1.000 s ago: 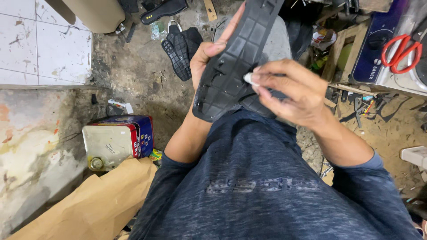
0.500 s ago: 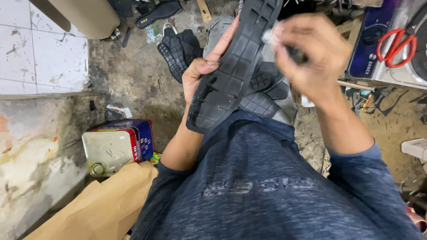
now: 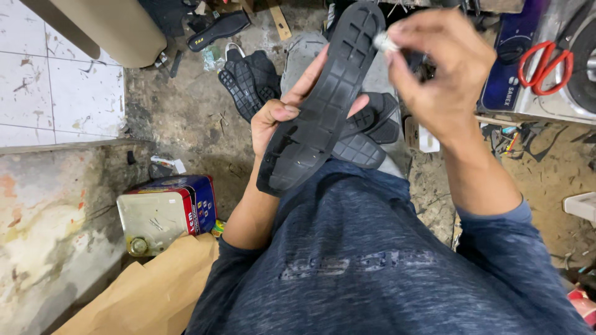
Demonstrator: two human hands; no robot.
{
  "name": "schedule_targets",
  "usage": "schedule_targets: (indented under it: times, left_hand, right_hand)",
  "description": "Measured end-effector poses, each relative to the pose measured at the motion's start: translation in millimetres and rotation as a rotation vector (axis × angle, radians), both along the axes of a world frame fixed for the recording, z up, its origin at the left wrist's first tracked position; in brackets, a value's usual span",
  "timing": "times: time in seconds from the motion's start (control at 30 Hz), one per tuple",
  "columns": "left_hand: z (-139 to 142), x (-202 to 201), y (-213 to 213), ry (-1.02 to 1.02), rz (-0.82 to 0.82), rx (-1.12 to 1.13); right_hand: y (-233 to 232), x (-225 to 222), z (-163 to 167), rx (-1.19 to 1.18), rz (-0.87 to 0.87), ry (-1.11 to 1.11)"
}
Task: The person applies glue to the soles of several black slip-on shoes using a small white applicator. They hold each shoe in one hand and rub the applicator over the sole, then place the shoe down and pick up the next one.
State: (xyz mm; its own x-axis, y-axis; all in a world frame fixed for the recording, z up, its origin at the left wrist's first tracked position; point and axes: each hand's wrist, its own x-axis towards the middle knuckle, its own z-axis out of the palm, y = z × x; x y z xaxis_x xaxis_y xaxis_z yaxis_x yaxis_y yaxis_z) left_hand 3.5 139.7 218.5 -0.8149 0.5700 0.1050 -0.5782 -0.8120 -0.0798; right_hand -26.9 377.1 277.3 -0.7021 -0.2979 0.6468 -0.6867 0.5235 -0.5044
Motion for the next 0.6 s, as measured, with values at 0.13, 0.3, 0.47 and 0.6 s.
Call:
schedule_targets:
  times: [0.13, 0.3, 0.47, 0.6]
  left_hand:
    - [6.0, 0.8, -0.5, 0.029, -0.013, -0.026]
    - [10.9, 1.7, 1.7, 0.061, -0.057, -0.108]
    - [10.4, 3.8, 5.0, 0.093, -0.069, -0.149]
    - [6.6, 5.8, 6.9, 0.086, -0.069, -0.125]
  right_hand:
    - [0.6, 1.0, -3.5, -0.015, 0.004, -0.026]
    - [2.7, -6.7, -2.9, -0.054, -0.070, -0.005]
    - [-2.7, -7.8, 2.4, -0.088, -0.047, -0.016]
    - [-8.7, -5.6, 6.3, -0.054, 0.000, -0.011]
